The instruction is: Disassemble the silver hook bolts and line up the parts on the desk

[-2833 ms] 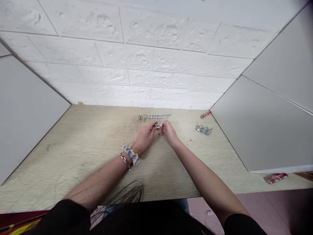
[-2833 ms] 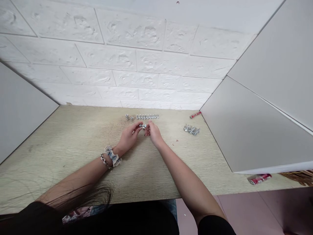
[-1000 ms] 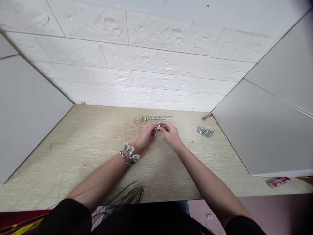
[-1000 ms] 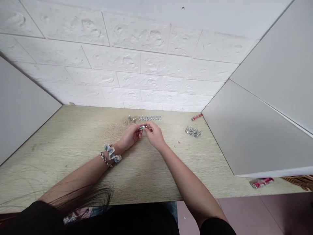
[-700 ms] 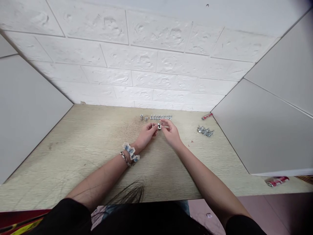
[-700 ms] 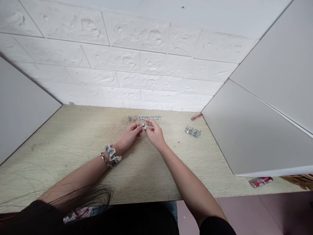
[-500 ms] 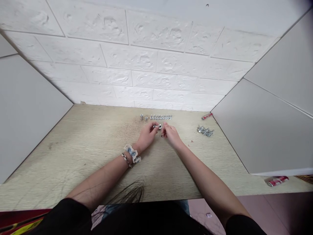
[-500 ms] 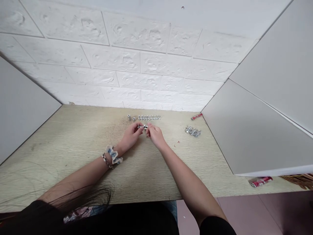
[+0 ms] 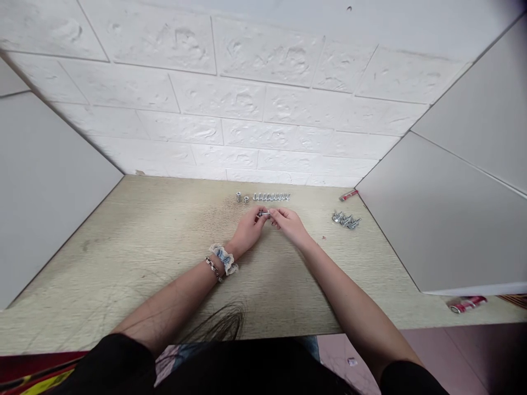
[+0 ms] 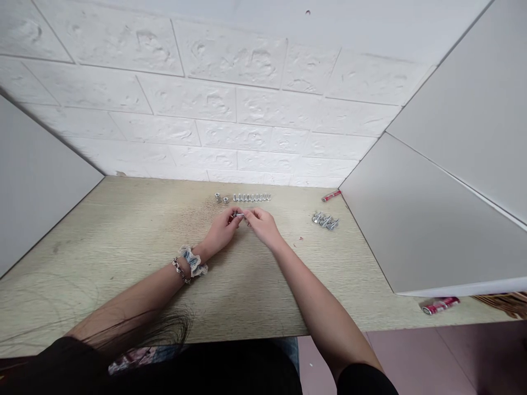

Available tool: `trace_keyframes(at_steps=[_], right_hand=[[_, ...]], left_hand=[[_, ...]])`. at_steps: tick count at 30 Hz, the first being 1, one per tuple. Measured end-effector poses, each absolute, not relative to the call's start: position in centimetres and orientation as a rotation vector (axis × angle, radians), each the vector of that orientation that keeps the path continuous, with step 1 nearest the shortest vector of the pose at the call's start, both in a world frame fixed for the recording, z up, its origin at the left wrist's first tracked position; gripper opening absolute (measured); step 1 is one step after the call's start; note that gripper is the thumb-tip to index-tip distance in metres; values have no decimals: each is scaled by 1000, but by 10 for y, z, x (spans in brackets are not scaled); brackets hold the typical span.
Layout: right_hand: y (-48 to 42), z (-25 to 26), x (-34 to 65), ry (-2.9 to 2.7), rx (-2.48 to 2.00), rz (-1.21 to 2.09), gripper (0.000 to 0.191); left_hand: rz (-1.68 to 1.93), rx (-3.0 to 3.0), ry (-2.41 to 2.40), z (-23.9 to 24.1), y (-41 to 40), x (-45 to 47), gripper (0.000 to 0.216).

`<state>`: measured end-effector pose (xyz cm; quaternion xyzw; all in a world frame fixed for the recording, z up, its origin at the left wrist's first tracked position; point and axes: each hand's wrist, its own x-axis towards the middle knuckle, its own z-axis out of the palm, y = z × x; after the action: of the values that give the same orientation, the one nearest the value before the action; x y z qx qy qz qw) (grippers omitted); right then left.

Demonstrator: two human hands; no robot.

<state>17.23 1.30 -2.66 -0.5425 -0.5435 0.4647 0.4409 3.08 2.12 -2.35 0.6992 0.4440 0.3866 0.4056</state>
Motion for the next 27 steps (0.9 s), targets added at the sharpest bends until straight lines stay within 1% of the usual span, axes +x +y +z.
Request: trace_keyframes(at_steps=[4,7,11,14,17,24,27], right_hand=[[18,-16,177,-1381,-1325,1030,29],[30,2,173,-1452,-1365,869,22],[53,26,151,-1951,-1432,544,13],[71,31,131,-2266,-1511,299,17],[85,25,120,-2406,-1612,169,23],[100,12,119,-2476,-1669,119,34],[103,10,119,-2490,-1696,111,35]], left_hand=[[984,1598,1132,-25,23,31,13],[977,1558,1124,-28,24,31,15],[946,1646,1101,-31,24,31,15],[924,1679,1110,-30,24,30,16],[926,1686,1114,-31,24,31,16],[927,1700,1081,-31,22,31,13],[925,1686,1085,-30,20,31,12]])
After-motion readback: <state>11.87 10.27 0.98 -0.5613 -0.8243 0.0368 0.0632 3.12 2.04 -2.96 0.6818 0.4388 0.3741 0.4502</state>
